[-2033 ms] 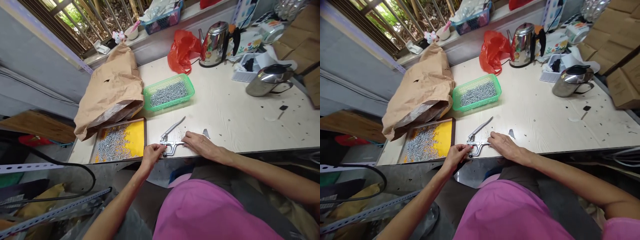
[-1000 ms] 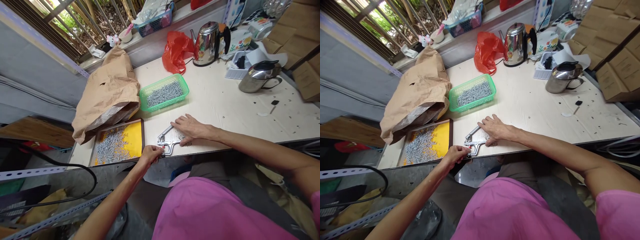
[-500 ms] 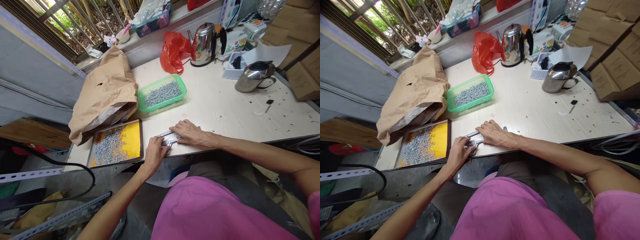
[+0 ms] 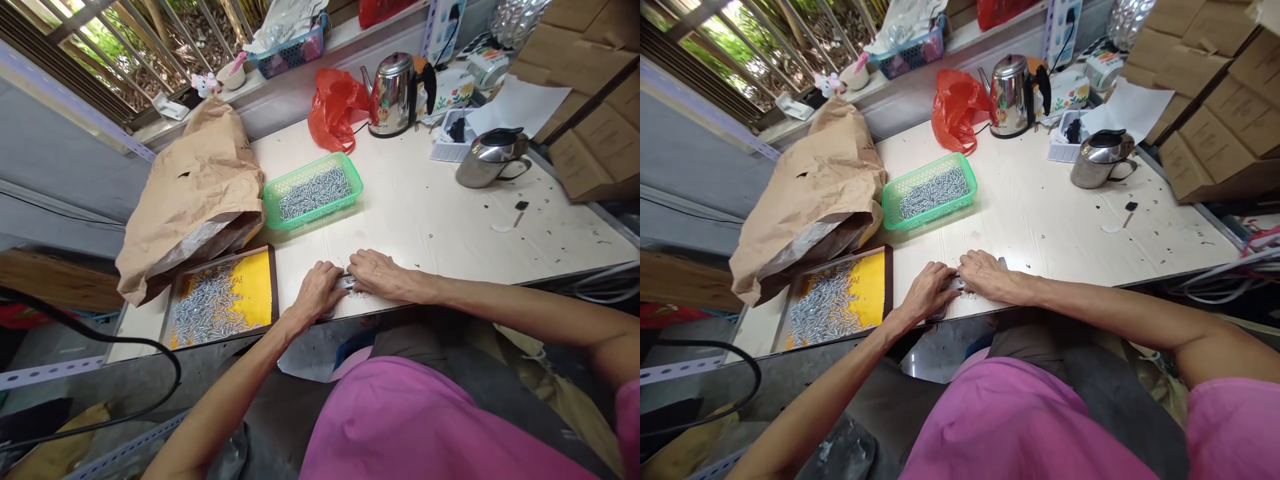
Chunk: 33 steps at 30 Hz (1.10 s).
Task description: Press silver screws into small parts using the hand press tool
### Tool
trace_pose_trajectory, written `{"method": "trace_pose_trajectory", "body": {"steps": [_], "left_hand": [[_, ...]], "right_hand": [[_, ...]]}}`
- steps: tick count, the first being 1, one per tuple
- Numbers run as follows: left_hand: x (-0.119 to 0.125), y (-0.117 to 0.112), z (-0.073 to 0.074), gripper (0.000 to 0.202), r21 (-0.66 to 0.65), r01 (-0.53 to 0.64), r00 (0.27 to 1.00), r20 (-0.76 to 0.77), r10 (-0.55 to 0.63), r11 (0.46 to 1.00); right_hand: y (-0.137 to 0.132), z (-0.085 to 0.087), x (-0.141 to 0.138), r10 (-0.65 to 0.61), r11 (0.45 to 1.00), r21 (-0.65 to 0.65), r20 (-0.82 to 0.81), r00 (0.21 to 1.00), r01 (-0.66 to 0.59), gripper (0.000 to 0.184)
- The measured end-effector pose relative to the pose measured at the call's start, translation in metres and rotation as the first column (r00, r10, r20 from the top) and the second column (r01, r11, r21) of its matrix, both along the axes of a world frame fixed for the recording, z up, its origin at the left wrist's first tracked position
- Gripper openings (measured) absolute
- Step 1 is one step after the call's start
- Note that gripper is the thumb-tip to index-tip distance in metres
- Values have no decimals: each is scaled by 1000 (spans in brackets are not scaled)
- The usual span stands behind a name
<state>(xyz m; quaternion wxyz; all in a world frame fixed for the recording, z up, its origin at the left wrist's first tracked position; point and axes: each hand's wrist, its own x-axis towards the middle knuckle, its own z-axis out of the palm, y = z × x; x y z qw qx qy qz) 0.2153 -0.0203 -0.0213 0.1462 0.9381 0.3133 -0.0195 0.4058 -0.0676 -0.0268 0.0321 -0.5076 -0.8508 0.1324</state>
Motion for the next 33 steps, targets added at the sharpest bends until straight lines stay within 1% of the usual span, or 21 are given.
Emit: {"method": "trace_pose_trajectory", "body": {"steps": [2,4,6,8,10,11,12,14,16,18,22,23,24,25,26,27,29,30,31,32,33], "left_hand": [[1,-1,-3,24,-16,-19,1000,19,19,1000],[1,0,-5,18,-21,-27,999,33,27,999],[0,-1,-5,18,-5,-27,999,38,27,1000],[-2,-5,-5,25,37,-41,998,54,39,998],[-5,-15,-6,34,94,-69,994,96,60,993],[-6,-23,-8,36,123,-78,990,128,62,989],[-7,-32,-10,35,145,-80,985,163,56,986],[-7,-52,-16,34,163,-61,973,232,22,985],[-5,-70,-22,34,138,-44,958,286,3,989],[-2,-81,-26,34,85,-49,947,322,19,995],[1,-84,-26,37,5,-56,936,349,51,998],[1,-84,-26,39,-1,-52,934,353,49,999],[1,-84,-25,41,0,-51,933,356,47,999],[1,-86,-24,43,5,-48,933,358,43,999],[0,-89,-23,45,14,-42,931,363,34,999],[-1,-95,-22,45,25,-26,928,371,15,999],[-8,-109,-17,39,48,50,917,393,-64,998],[-14,-116,-15,34,63,94,907,405,-112,994],[-22,-121,-12,29,82,129,898,413,-152,988],[-32,-124,-8,25,109,139,893,415,-172,984],[-45,-123,-4,21,142,110,898,410,-160,984]], "right_hand": [[-2,-8,-2,18,1000,7,-31,999,-18,14],[-4,-13,-3,30,999,26,-55,998,-29,13],[-5,-12,-1,8,999,54,-64,998,-5,12],[-4,-9,4,-16,997,74,-68,998,21,15],[0,-5,11,-8,997,75,-71,997,13,30],[2,-3,14,0,998,63,-69,998,5,35],[6,-2,17,3,999,51,-68,998,0,36],[14,-2,21,-28,999,38,-63,998,31,29],[24,-3,23,-65,997,40,-54,996,67,21],[36,-4,23,-95,993,63,-43,995,98,18],[54,0,18,-147,978,146,-3,989,146,16],[54,2,13,-136,977,167,7,991,133,15],[53,5,7,-95,979,184,8,995,92,15],[51,8,-2,-24,981,193,0,1000,24,15],[47,10,-12,77,978,197,-20,997,-72,15],[43,12,-23,201,962,198,-47,979,-188,14],[35,13,-47,419,896,197,-75,905,-399,12],[33,12,-58,492,860,195,-68,868,-472,12],[31,11,-67,542,829,195,-53,839,-523,11],[30,8,-76,576,804,201,-35,817,-559,11],[30,5,-82,600,785,208,-19,800,-584,12]]}}
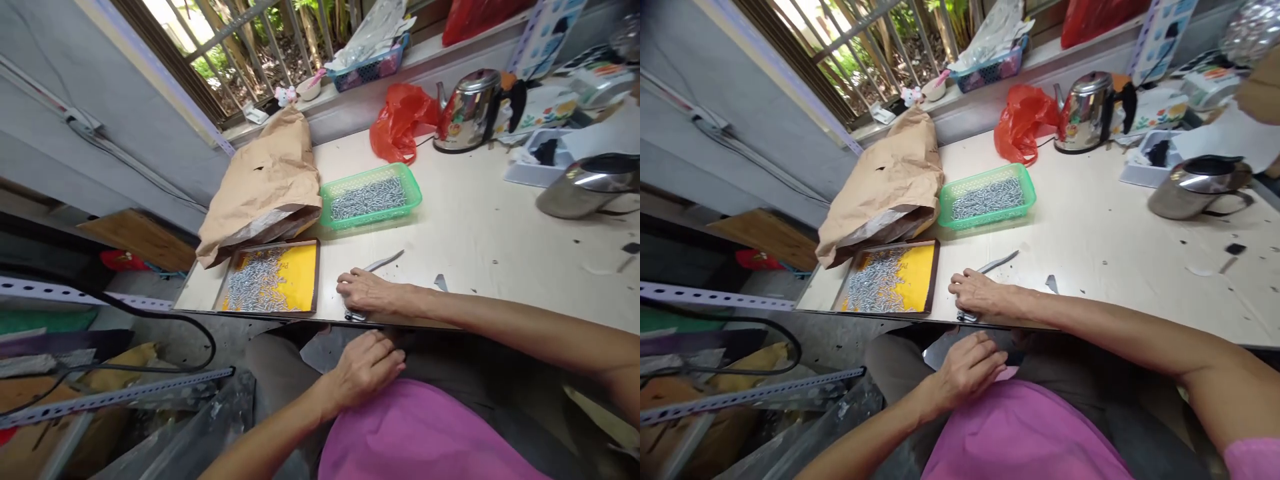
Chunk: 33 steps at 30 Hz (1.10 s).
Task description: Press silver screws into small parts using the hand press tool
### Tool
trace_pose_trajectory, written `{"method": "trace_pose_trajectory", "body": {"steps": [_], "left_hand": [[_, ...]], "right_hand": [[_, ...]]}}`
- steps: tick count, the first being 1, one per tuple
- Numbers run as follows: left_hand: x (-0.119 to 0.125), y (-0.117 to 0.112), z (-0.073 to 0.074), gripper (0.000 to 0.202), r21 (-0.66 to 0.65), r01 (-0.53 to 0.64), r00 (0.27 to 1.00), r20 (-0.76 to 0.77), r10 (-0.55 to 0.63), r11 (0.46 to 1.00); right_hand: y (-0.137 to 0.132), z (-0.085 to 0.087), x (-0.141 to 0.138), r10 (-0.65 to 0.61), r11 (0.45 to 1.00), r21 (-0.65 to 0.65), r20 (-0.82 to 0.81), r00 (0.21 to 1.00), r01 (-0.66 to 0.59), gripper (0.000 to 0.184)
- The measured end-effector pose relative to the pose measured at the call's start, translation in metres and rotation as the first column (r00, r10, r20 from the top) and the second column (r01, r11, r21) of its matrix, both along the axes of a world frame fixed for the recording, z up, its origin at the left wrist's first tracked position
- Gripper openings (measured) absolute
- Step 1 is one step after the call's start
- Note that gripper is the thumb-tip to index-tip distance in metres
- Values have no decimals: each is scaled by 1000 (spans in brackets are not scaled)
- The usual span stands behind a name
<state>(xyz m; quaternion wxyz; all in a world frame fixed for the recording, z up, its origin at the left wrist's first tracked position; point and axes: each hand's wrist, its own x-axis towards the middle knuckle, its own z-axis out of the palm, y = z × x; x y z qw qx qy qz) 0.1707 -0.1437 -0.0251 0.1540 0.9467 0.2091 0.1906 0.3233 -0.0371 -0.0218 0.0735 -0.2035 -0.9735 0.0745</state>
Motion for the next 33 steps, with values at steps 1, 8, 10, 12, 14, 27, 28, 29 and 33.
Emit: {"method": "trace_pose_trajectory", "body": {"steps": [1,8,10,12,14,27,28,29,33], "left_hand": [[-14,5,5,18,44,-80,997,-4,80,996],[-127,97,25,26,319,-734,569,-191,800,599],[-145,118,20,26,323,-715,548,-290,784,620],[-155,131,14,26,307,-684,560,-362,746,662],[-158,138,10,26,285,-660,575,-403,712,695],[-119,136,20,16,-460,-783,501,-70,862,418],[-111,133,22,21,-551,-742,482,-45,875,381],[-103,129,25,24,-621,-699,471,-24,882,356],[-89,112,36,29,-768,-570,442,14,897,292]], "right_hand": [[1,-4,-6,20,1000,18,1,1000,-20,13],[10,-2,-19,-96,991,67,-228,969,114,17],[23,19,-8,-249,959,33,-367,896,280,20],[43,41,12,-392,892,27,-456,799,452,22],[65,57,39,-541,774,46,-470,698,631,24],[29,36,19,-607,778,-541,-518,603,319,21],[30,34,-1,-613,757,-602,-519,596,255,19],[32,31,-20,-629,728,-652,-511,586,212,18],[39,19,-79,-667,649,-743,-449,595,166,18]]}}
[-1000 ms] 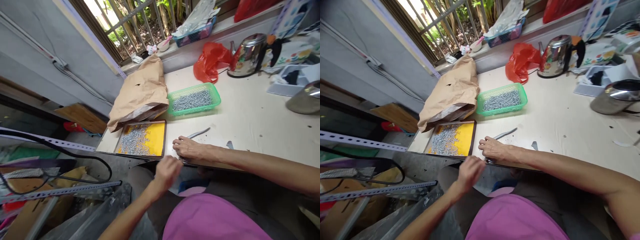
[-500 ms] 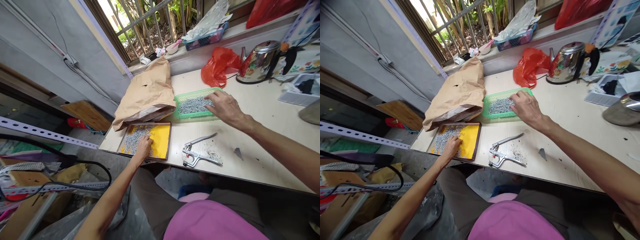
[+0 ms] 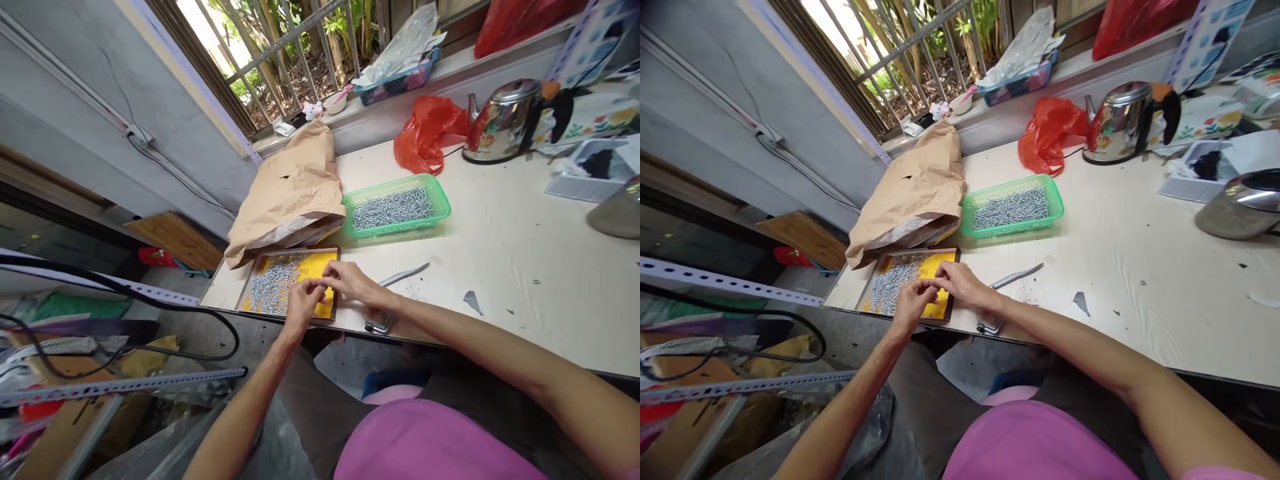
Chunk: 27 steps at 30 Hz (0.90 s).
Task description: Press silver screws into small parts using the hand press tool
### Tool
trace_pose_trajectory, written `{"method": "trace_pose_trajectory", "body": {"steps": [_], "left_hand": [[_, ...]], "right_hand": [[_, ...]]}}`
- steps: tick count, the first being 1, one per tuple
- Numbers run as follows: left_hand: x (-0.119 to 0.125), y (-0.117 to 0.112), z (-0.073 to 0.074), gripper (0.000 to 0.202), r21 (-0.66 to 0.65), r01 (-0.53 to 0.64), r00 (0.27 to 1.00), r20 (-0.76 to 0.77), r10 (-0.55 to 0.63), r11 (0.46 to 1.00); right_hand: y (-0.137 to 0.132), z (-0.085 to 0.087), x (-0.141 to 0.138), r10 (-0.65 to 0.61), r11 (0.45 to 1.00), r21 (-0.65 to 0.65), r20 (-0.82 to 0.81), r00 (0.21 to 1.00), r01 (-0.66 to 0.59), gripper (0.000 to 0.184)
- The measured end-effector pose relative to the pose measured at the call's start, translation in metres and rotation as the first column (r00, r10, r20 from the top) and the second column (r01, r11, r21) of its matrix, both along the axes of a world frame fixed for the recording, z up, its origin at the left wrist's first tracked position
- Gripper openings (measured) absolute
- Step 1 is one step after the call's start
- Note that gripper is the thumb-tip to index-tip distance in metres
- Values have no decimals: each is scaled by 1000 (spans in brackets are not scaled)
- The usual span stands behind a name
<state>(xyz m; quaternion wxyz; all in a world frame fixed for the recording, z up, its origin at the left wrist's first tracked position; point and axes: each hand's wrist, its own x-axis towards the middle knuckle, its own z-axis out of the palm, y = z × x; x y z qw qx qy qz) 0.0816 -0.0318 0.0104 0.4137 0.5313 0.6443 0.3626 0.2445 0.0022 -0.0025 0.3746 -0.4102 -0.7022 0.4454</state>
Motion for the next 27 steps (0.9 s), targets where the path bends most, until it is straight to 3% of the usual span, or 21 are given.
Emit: {"method": "trace_pose_trajectory", "body": {"steps": [4,7,11,15,19,23,27], "left_hand": [[-12,-10,7,37,-141,-77,978,179,102,987],[-26,-11,9,43,-240,-111,948,266,175,964],[-31,-11,11,44,-211,-163,943,253,215,964],[-7,-20,9,45,-185,-72,966,230,115,980],[33,-31,-1,35,-284,95,977,209,-35,954],[60,-33,-15,25,-410,216,969,205,-141,886],[66,-24,-21,21,-563,244,968,194,-161,790]], "right_hand": [[-2,-7,-27,81,997,17,-17,997,-80,10],[-1,-9,-38,127,990,54,13,992,-127,14],[4,-6,-37,94,979,161,188,978,-125,20],[-2,5,5,2,942,316,326,946,-111,33],[-35,7,77,-40,945,308,429,902,-105,27],[-82,-13,131,-86,961,263,590,803,-90,25],[-114,-37,149,-140,956,283,666,733,-74,20]]}}
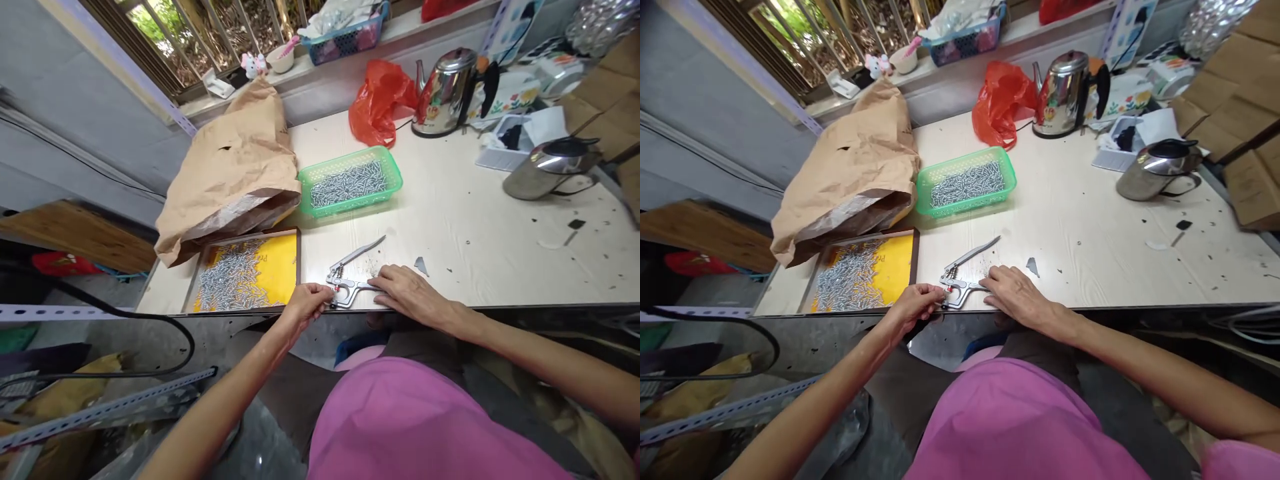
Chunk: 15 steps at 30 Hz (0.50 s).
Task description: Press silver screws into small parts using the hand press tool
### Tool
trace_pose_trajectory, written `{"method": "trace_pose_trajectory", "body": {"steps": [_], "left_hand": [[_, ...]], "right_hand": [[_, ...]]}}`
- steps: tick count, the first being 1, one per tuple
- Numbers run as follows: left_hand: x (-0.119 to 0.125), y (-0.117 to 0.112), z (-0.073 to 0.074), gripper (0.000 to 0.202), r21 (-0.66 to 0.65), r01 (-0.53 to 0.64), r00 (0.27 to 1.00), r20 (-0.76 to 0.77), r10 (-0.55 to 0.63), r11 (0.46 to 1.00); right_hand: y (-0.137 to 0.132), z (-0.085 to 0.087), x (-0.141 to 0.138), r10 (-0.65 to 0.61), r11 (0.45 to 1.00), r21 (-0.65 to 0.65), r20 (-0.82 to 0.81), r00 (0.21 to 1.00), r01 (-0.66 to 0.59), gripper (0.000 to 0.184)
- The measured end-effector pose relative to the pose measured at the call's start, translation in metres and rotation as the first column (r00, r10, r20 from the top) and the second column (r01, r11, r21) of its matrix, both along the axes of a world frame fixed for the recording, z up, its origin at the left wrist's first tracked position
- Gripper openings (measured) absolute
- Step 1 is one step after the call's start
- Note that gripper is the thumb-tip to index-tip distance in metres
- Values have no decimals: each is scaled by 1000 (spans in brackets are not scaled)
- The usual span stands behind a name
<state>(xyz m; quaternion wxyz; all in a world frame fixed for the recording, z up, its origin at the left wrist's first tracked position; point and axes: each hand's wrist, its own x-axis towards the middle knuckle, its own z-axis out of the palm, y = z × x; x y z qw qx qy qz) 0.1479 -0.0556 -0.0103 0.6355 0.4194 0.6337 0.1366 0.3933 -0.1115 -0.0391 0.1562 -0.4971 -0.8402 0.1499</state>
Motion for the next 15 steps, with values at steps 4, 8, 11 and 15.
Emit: {"method": "trace_pose_trajectory", "body": {"steps": [4,8,11,15], "left_hand": [[1,7,2,26,-133,15,1000,8,-14,991],[3,7,2,32,-183,5,999,53,5,983],[6,7,3,34,-173,-10,1000,16,13,985],[12,11,7,32,-189,54,990,-116,-77,980]], "right_hand": [[-5,-9,-4,-61,998,26,11,998,60,20],[-1,-13,-7,-76,997,33,17,997,75,21],[1,-15,-5,-63,997,49,25,998,62,20],[4,-10,-1,-39,998,55,53,998,36,16]]}}
